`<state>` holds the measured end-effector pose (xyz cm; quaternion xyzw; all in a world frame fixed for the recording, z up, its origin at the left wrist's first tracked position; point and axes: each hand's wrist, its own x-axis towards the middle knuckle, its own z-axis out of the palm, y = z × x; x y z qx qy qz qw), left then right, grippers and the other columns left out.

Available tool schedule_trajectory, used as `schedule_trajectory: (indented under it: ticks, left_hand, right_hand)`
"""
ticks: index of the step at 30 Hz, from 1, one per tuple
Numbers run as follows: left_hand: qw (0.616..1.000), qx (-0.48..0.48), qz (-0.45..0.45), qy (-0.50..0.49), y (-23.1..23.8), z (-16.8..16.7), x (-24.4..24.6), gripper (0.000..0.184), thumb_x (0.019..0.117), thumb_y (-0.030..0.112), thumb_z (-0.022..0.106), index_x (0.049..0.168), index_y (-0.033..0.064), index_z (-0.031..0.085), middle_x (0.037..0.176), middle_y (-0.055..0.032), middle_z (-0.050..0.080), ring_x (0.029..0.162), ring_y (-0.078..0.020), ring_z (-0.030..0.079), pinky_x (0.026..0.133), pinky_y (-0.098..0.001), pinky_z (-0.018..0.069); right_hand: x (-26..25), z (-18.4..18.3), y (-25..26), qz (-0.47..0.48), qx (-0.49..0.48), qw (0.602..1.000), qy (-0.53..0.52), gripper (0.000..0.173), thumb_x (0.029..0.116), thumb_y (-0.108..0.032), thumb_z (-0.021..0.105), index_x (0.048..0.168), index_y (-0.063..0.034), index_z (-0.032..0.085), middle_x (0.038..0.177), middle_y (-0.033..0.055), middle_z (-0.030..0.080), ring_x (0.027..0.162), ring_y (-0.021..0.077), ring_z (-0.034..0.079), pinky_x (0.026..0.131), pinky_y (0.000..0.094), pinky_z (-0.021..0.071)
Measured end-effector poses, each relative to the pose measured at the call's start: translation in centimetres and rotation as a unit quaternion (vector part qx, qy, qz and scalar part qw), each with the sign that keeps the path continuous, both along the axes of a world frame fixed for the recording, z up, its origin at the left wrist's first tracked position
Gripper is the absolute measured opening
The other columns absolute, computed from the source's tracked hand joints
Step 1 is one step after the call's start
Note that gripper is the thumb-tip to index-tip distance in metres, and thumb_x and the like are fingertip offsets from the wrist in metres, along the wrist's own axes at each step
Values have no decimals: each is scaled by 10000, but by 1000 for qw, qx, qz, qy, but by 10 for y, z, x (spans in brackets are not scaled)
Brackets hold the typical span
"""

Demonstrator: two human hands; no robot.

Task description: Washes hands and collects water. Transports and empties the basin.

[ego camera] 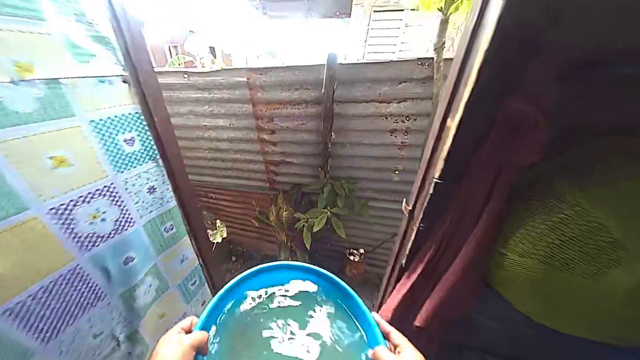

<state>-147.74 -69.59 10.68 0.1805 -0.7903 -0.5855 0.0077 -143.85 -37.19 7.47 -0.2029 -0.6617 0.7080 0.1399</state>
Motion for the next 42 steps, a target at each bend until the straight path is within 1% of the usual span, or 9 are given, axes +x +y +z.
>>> schedule_trajectory:
  ticks: [9,17,22,26,32,34,37,40,42]
  left_hand:
    - [995,41,-88,-13,1,-37,-277,181,667,-74,615,756,62,536,690,-82,606,605,-198,593,542,-387,507]
    - [987,57,-147,-35,77,-90,-466,188,698,-102,583,795,53,535,696,-74,602,603,-179,586,551,-368,509]
    - [978,51,-183,-83,141,-120,-543,201,716,-112,558,825,53,519,706,-62,597,614,-163,592,556,-354,519]
    - [969,45,-211,-124,188,-150,-593,177,709,-80,594,832,42,563,752,-94,624,655,-203,611,579,-400,529]
    - [933,45,-294,-202,268,-193,-664,111,835,-5,660,941,2,627,833,-148,682,729,-254,672,666,-444,575]
    - [920,41,-318,-225,294,-214,-686,109,902,65,698,965,-4,642,845,-150,693,748,-249,682,695,-437,582]
    - [899,7,-366,-242,332,-247,-718,257,978,251,699,1000,-2,659,877,-147,682,791,-238,668,757,-441,566]
    - [876,-28,-414,-248,368,-274,-752,446,1014,442,619,1008,0,678,926,-169,684,867,-269,666,822,-495,552]
    - [861,-56,-439,-252,386,-287,-771,502,1025,494,572,994,7,688,953,-171,685,917,-276,664,864,-504,538]
  right_hand:
    - [-208,-52,-20,-103,-30,994,8,595,829,191,524,1401,37,583,1293,185,674,1021,182,714,865,322,605]
    - [-359,-96,37,-169,-40,985,2,602,846,183,517,1428,37,559,1311,186,672,1055,163,709,909,308,590]
    - [-412,-119,86,-208,-26,977,-25,597,847,170,516,1430,46,554,1328,190,666,1121,165,695,958,311,576]
    - [-438,-131,118,-252,-11,966,-62,594,847,175,522,1424,41,563,1353,190,652,1154,171,682,985,319,565]
    - [-454,-159,145,-326,-1,940,-97,631,831,189,508,1455,103,487,1365,272,611,1152,196,668,998,317,542]
    - [-464,-169,154,-353,-4,930,-104,630,838,184,504,1463,114,468,1379,287,594,1176,203,660,1004,321,540]
    - [-482,-184,172,-383,7,915,-126,626,840,178,495,1463,127,457,1386,311,578,1200,234,646,1030,340,525]
    - [-505,-193,188,-401,11,902,-160,620,852,157,499,1470,126,449,1422,316,550,1261,261,615,1075,362,500]
    - [-518,-196,193,-422,0,888,-180,621,858,154,499,1476,116,451,1429,313,548,1272,257,607,1077,357,489]
